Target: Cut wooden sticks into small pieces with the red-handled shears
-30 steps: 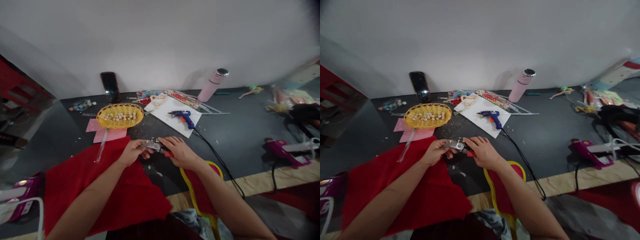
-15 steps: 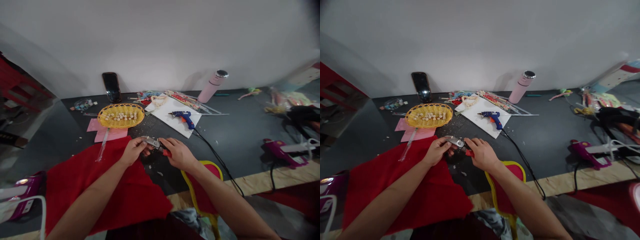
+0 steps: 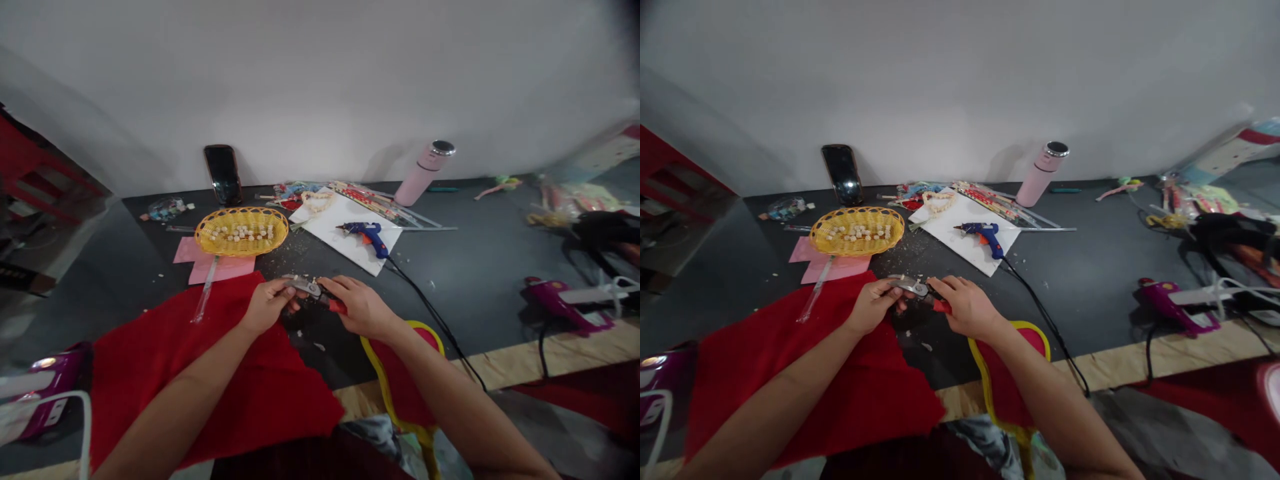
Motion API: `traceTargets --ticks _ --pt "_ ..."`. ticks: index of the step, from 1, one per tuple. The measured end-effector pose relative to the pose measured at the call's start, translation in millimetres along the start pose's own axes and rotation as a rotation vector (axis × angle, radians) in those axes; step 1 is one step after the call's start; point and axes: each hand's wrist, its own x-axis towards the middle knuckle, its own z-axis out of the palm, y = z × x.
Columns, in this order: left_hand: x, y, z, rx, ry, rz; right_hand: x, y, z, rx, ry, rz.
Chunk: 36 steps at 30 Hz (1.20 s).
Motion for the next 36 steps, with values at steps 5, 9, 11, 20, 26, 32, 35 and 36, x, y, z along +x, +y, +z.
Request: traceTargets --ticks 5,9,11,20,26,32,35,36 --pt "1.4 0.9 0.0 -0.037 -0.003 -0.013 1.4 -3.9 0.0 -0.013 -0.02 0.029" --pt "1.9 3.8 -0.4 -0.077 -0.024 -0.061 2.3 -6.4 1.7 -0.07 -0.014 0.076" --pt "1.6 5.5 -0.7 -0.091 -0.048 -0.083 2.4 -5.5 2.2 -0.084 -0.019 0.077" --pt "3.1 4.2 -4.7 -0.113 -0.126 -0.132 3.0 -3.5 1.9 -0.063 -0.023 0.052" --pt "3.3 -2.9 -4.4 -0.111 -0.069 -0.096 1.3 -9.7 9.3 -0.076 0.016 0.096" --pt "1.6 -0.3 -0.7 -0.083 -0.033 -0.041 -0.2 -4.2 7.5 -0.025 0.017 0.035" --pt "1.1 -0.2 0.5 -0.074 -0.024 -0.014 -0.1 -2.4 3.8 0.004 0.012 0.009" --pt "1.2 -0.6 0.5 -0.072 -0.025 -0.015 0.0 -2.4 2.9 0.009 0.006 0.005"
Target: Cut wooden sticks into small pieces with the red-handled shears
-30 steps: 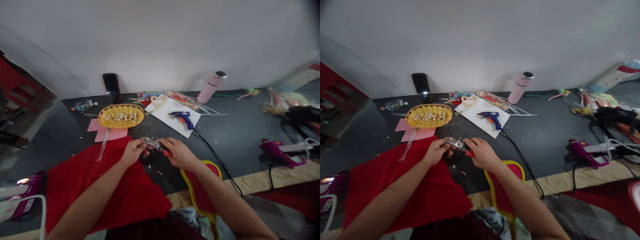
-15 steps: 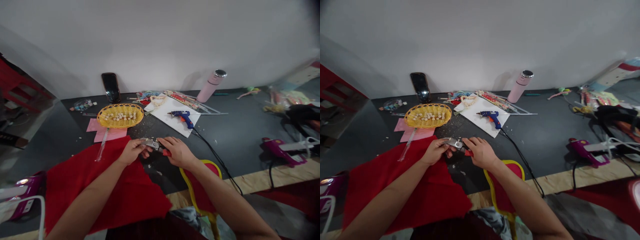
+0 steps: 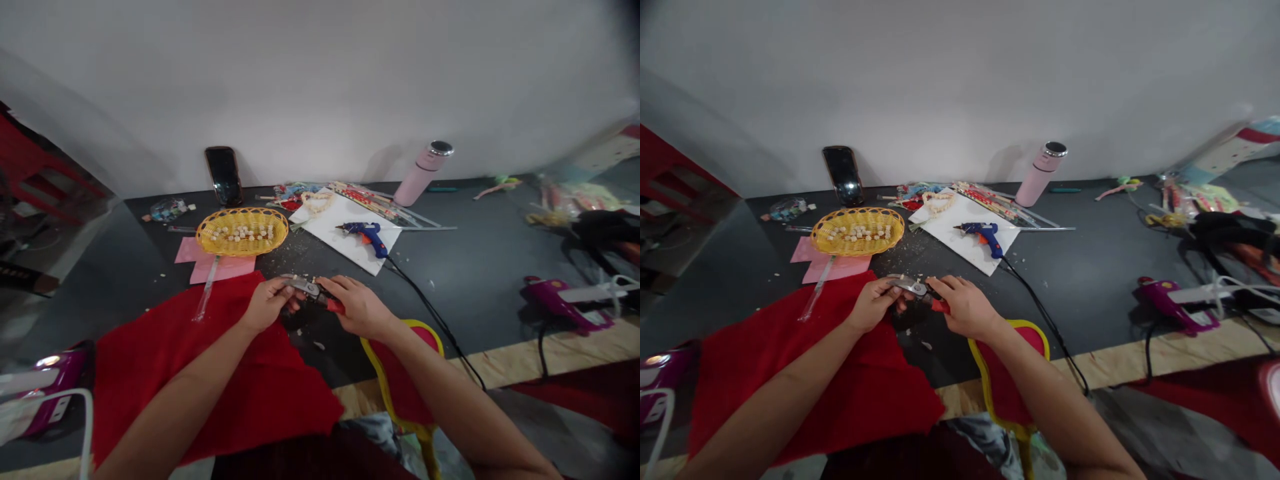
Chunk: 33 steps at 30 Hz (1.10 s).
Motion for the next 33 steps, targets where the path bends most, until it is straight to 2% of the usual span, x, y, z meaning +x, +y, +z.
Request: traceTargets --ticks 5,8,15,22,29,33 --pt "2.9 -2.5 -1.9 -0.034 -0.002 -0.048 1.6 -1.4 1.8 -0.029 0.0 0.068" --pt "5.0 -2.3 -1.6 -0.071 0.043 -0.061 2.9 -0.9 5.2 -0.054 0.021 0.122" --pt "3.4 4.0 2.6 -0.073 0.12 -0.091 3.2 -1.0 4.5 -0.067 0.011 0.113" --pt "0.6 10.1 0.8 -0.1 0.055 -0.121 2.2 1.3 -1.3 -0.038 -0.015 0.068" --pt "2.9 3.3 -7.4 -0.195 -0.075 -0.164 1.9 4.0 -3.7 -0.016 -0.028 0.04" --pt "2.5 0.7 -10.6 -0.188 -0.106 -0.161 2.0 4.8 -5.0 -0.018 -0.025 0.028"
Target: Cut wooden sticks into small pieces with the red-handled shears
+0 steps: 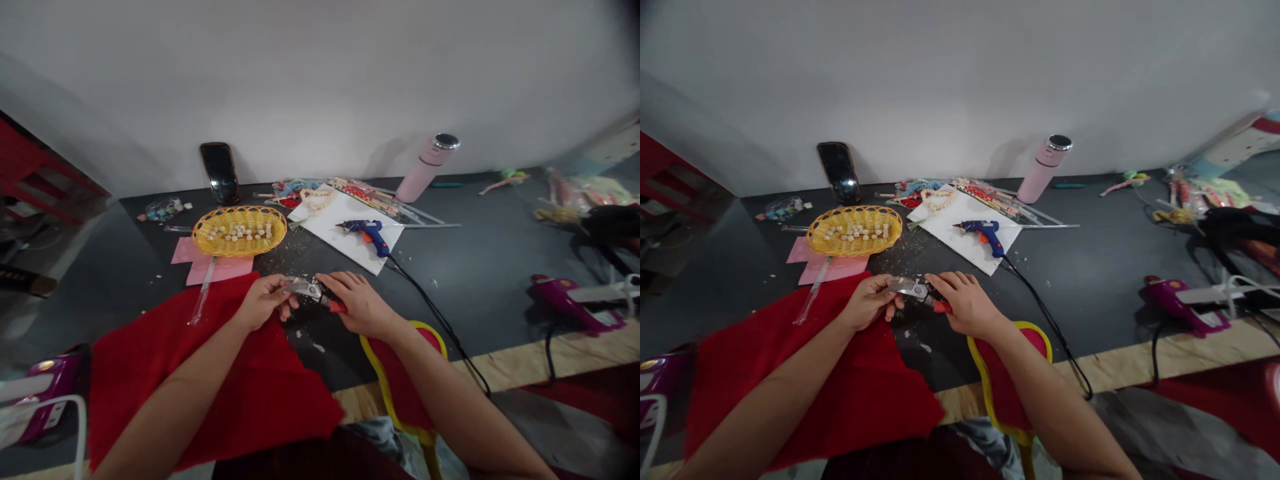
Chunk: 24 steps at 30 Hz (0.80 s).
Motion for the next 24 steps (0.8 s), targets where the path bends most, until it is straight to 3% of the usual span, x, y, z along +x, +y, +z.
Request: traceTargets --ticks 6,24 --pt "1.5 -2.3 1.3 0.028 0.045 0.037 1.0 -1.3 1.5 -0.006 0.021 -0.02" --pt "2.9 -0.7 10.6 0.106 0.177 0.099 0.9 -12.9 12.4 -0.093 0.055 0.131"
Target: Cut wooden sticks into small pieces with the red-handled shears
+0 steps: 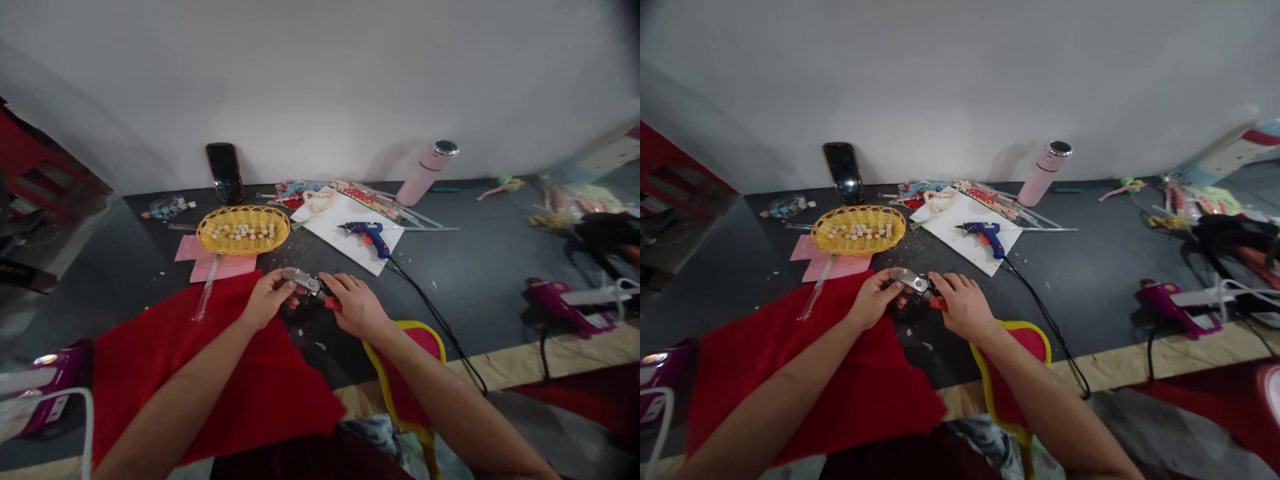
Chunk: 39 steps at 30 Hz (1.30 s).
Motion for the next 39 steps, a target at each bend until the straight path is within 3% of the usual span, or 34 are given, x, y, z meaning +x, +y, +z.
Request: traceTargets --ticks 8,39 --pt "-2.0 0.3 2.3 0.068 0.04 0.023 1.0 5.9 -0.7 -0.001 -0.042 -0.037" --pt "-3.0 0.0 -6.5 -0.055 -0.232 -0.059 0.3 15.4 -11.6 0.07 -0.078 -0.174"
